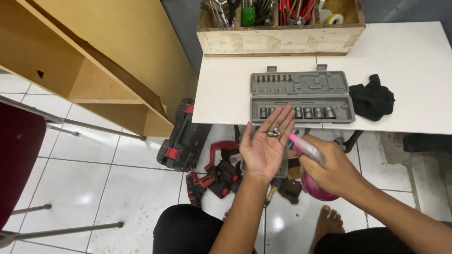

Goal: The person cleans metal socket bits by wiping them with a black cloth. They spray the bits with a pink spray bottle and then wipe them again before placing them back into a grey socket set case on a white table.

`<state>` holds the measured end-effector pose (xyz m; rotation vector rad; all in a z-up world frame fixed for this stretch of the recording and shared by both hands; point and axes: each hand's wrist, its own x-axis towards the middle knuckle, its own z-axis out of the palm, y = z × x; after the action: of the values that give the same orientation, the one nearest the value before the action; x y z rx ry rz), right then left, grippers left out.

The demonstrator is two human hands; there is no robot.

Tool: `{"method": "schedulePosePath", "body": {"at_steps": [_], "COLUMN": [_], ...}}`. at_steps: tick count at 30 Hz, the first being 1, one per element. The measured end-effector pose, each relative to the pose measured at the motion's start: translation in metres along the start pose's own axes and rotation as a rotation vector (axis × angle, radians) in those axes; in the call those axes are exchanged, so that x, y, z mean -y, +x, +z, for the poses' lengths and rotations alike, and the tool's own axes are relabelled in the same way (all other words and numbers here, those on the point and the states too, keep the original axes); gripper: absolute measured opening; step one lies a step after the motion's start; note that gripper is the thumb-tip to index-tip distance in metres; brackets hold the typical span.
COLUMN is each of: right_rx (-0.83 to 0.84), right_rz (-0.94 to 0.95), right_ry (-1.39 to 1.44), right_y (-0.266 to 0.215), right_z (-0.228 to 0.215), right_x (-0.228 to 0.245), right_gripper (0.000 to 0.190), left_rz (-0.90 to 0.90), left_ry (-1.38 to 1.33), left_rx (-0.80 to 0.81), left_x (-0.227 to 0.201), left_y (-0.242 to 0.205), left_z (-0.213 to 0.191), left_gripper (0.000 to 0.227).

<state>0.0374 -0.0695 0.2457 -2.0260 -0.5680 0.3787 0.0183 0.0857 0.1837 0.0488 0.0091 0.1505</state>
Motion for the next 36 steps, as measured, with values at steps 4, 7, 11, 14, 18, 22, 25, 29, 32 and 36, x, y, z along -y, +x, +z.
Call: {"method": "schedulePosePath", "body": {"at_steps": [4, 7, 11, 14, 18, 22, 25, 29, 32, 36], "right_rx": [-0.004, 0.053, 0.096, 0.098, 0.086, 0.02, -0.088, -0.427, -0.618, -0.867], "right_rz": [-0.018, -0.016, -0.004, -0.003, -0.011, 0.099, 0.522, 0.351, 0.107, -0.099], "right_ry": [-0.004, -0.017, -0.052, -0.059, -0.035, 0.059, -0.081, 0.013, -0.056, -0.085], "right_y": [0.006, 0.007, 0.007, 0.005, 0.003, 0.009, 0.028, 0.04, 0.053, 0.064], "right_z": [-0.004, -0.005, 0.0, 0.0, -0.002, -0.031, -0.066, -0.114, -0.151, -0.184], "right_x": [0.005, 0.006, -0.001, 0.005, -0.01, 0.02, 0.048, 0.023, -0.053, -0.142], "right_gripper": [0.015, 0.019, 0.017, 0.017, 0.026, 0.032, 0.025, 0.02, 0.021, 0.018], "left_rz": [0.002, 0.003, 0.003, 0.004, -0.004, -0.015, -0.03, -0.055, -0.052, -0.053], "left_ry": [-0.009, -0.007, 0.005, 0.011, 0.014, 0.023, 0.186, 0.272, 0.326, 0.333], "left_rx": [0.007, -0.009, -0.008, -0.008, -0.01, -0.014, -0.085, -0.068, -0.097, -0.084], "left_x": [-0.002, -0.002, -0.001, 0.0, 0.0, -0.002, -0.003, 0.001, 0.002, 0.0], "left_y": [0.0, -0.001, -0.001, -0.001, -0.002, -0.001, -0.001, 0.0, 0.004, 0.006], "left_z": [-0.001, 0.001, 0.002, 0.004, 0.007, 0.005, 0.009, 0.003, -0.024, -0.035], "left_gripper": [0.08, 0.079, 0.079, 0.078, 0.074, 0.059, 0.045, 0.043, 0.04, 0.034]}}
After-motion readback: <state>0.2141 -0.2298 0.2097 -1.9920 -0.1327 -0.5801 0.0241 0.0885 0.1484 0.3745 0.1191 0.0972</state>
